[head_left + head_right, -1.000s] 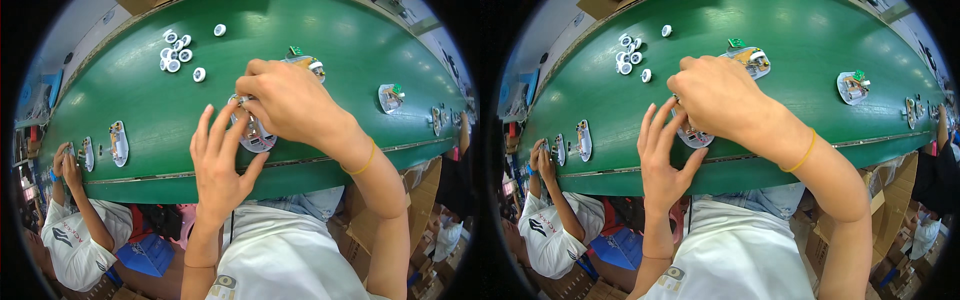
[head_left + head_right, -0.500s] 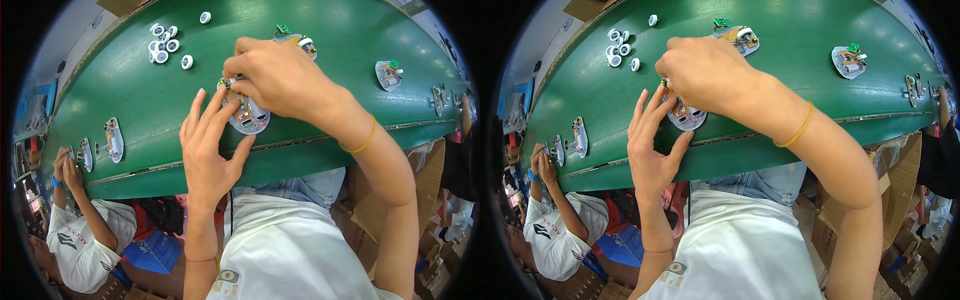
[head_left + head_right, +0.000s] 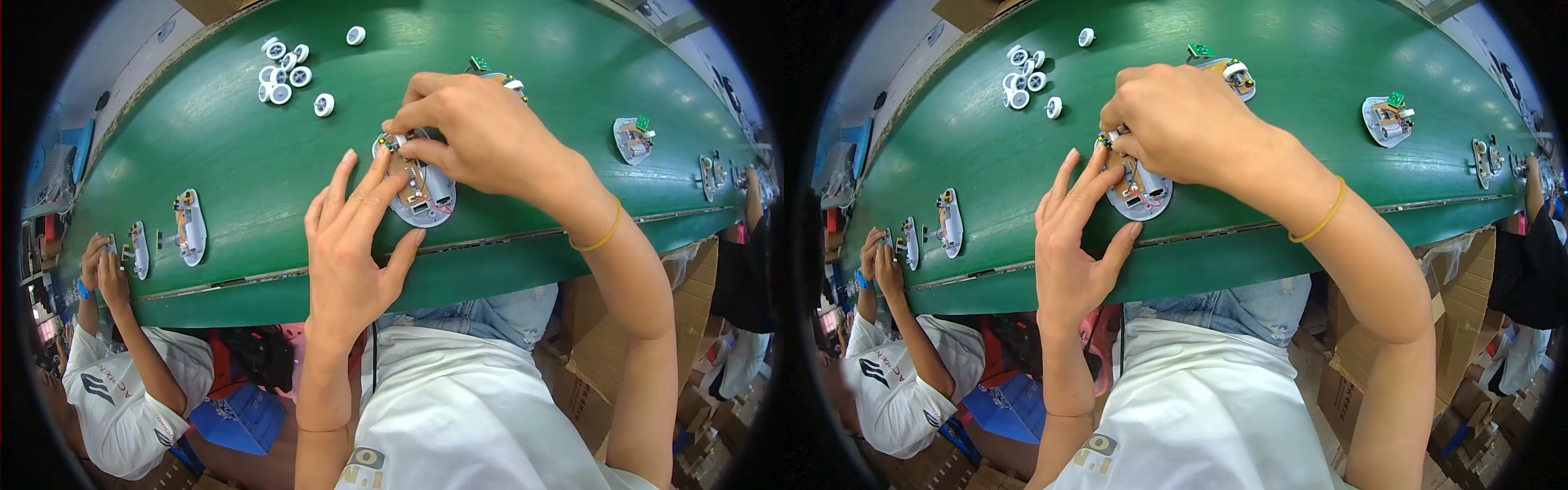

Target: Assembling small white electronic components into housings on a production line.

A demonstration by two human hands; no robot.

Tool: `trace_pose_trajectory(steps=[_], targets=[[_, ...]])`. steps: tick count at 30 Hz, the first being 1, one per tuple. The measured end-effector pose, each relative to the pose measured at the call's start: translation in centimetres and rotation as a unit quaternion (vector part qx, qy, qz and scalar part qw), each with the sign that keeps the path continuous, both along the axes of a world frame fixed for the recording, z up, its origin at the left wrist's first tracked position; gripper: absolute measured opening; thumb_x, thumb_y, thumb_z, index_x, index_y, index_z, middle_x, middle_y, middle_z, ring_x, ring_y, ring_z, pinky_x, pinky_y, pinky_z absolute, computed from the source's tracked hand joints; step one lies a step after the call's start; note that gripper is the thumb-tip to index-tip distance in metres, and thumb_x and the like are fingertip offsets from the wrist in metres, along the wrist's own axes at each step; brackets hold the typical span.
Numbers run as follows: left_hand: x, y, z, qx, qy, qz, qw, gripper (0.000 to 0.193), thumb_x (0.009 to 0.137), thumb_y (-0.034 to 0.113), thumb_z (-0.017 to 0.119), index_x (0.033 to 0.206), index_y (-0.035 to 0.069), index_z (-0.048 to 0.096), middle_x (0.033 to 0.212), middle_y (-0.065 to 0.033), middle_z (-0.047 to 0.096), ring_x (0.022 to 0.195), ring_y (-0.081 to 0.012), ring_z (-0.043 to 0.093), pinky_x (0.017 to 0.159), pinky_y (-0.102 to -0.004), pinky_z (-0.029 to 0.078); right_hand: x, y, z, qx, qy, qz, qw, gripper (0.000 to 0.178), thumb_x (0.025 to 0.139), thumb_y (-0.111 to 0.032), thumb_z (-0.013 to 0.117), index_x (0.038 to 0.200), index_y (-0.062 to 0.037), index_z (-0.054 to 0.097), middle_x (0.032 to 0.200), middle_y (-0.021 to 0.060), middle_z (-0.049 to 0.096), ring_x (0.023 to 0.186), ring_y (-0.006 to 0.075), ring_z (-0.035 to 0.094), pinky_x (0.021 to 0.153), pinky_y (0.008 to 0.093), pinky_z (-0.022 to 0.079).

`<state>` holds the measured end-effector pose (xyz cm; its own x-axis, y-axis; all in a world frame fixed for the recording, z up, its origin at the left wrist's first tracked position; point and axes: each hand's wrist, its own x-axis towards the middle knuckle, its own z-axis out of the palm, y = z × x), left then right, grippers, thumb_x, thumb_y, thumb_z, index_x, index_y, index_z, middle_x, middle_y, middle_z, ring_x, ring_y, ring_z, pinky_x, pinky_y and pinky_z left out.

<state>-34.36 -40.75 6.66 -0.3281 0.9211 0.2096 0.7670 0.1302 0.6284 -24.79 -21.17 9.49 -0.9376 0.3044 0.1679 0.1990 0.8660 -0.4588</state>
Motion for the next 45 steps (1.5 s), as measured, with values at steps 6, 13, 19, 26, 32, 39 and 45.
trace_pose_trajectory(steps=[6, 13, 19, 26, 32, 39, 45], targets=[[-0.8, 0.0, 0.6, -0.017, -0.043, -0.022, 0.999, 0.058, 0.073, 0.007, 0.078, 0.130, 0.009, 0.068, 0.150, -0.0082, 0.058, 0.146, -0.0361, 0.044, 0.117, -0.0468, 0.034, -1.4, 0.8, 1.8, -0.093, -0.131, -0.012, 0.987, 0.021, 0.083, -0.013, 0.075, 0.101, -0.0040, 0.080, 0.096, 0.0083, 0.070, 0.069, 0.0261, 0.061, 0.067, 0.0361, 0.051], [-1.5, 0.2, 0.2, -0.006, -0.048, -0.041, 0.998, 0.057, 0.072, 0.005, 0.077, 0.129, 0.009, 0.069, 0.149, -0.0085, 0.059, 0.146, -0.0361, 0.043, 0.117, -0.0467, 0.034, -1.2, 1.2, 1.9, -0.088, -0.112, 0.017, 0.990, 0.022, 0.082, -0.010, 0.076, 0.102, -0.0042, 0.080, 0.098, 0.0084, 0.070, 0.073, 0.0253, 0.062, 0.067, 0.0365, 0.051], [-1.3, -0.1, 0.1, 0.063, -0.029, 0.000, 0.998, 0.050, 0.074, 0.004, 0.075, 0.124, 0.007, 0.070, 0.145, -0.0104, 0.060, 0.144, -0.0355, 0.045, 0.117, -0.0465, 0.036, 0.7, 1.0, 0.4, -0.026, -0.024, 0.053, 0.998, 0.036, 0.080, -0.008, 0.076, 0.116, -0.0089, 0.075, 0.107, 0.0080, 0.069, 0.087, 0.0270, 0.062, 0.078, 0.0379, 0.051], [-1.5, -2.9, 0.3, 0.119, -0.051, 0.080, 0.988, 0.039, 0.078, 0.002, 0.071, 0.117, 0.007, 0.070, 0.136, -0.0104, 0.061, 0.136, -0.0369, 0.050, 0.114, -0.0459, 0.039, 2.4, -0.4, 2.5, 0.129, 0.015, 0.160, 0.979, 0.050, 0.077, -0.013, 0.080, 0.126, -0.0140, 0.068, 0.112, 0.0069, 0.065, 0.103, 0.0286, 0.059, 0.090, 0.0387, 0.048], [-4.2, -6.3, 1.2, 0.097, -0.019, 0.135, 0.986, 0.034, 0.080, 0.001, 0.069, 0.114, 0.005, 0.070, 0.137, -0.0104, 0.061, 0.135, -0.0350, 0.051, 0.113, -0.0447, 0.041, 0.1, -1.4, 1.2, 0.123, 0.047, 0.121, 0.984, 0.043, 0.078, -0.022, 0.083, 0.118, -0.0118, 0.070, 0.108, 0.0060, 0.063, 0.101, 0.0268, 0.059, 0.089, 0.0373, 0.049], [-9.9, -9.4, 1.7, 0.104, 0.078, 0.245, 0.961, 0.034, 0.082, 0.000, 0.068, 0.116, 0.005, 0.069, 0.136, -0.0115, 0.062, 0.130, -0.0322, 0.055, 0.111, -0.0428, 0.042, -1.9, -4.7, -1.1, 0.093, 0.005, 0.011, 0.996, 0.043, 0.079, -0.032, 0.085, 0.114, -0.0107, 0.071, 0.107, 0.0052, 0.062, 0.096, 0.0252, 0.058, 0.086, 0.0360, 0.048], [-13.1, -11.0, 0.3, 0.050, 0.129, 0.326, 0.935, 0.042, 0.083, 0.002, 0.070, 0.124, 0.004, 0.065, 0.134, -0.0124, 0.063, 0.124, -0.0316, 0.058, 0.108, -0.0411, 0.043, -0.6, -4.3, -1.6, 0.045, 0.031, 0.022, 0.998, 0.042, 0.079, -0.031, 0.084, 0.114, -0.0109, 0.071, 0.106, 0.0052, 0.061, 0.095, 0.0253, 0.058, 0.087, 0.0362, 0.048]])
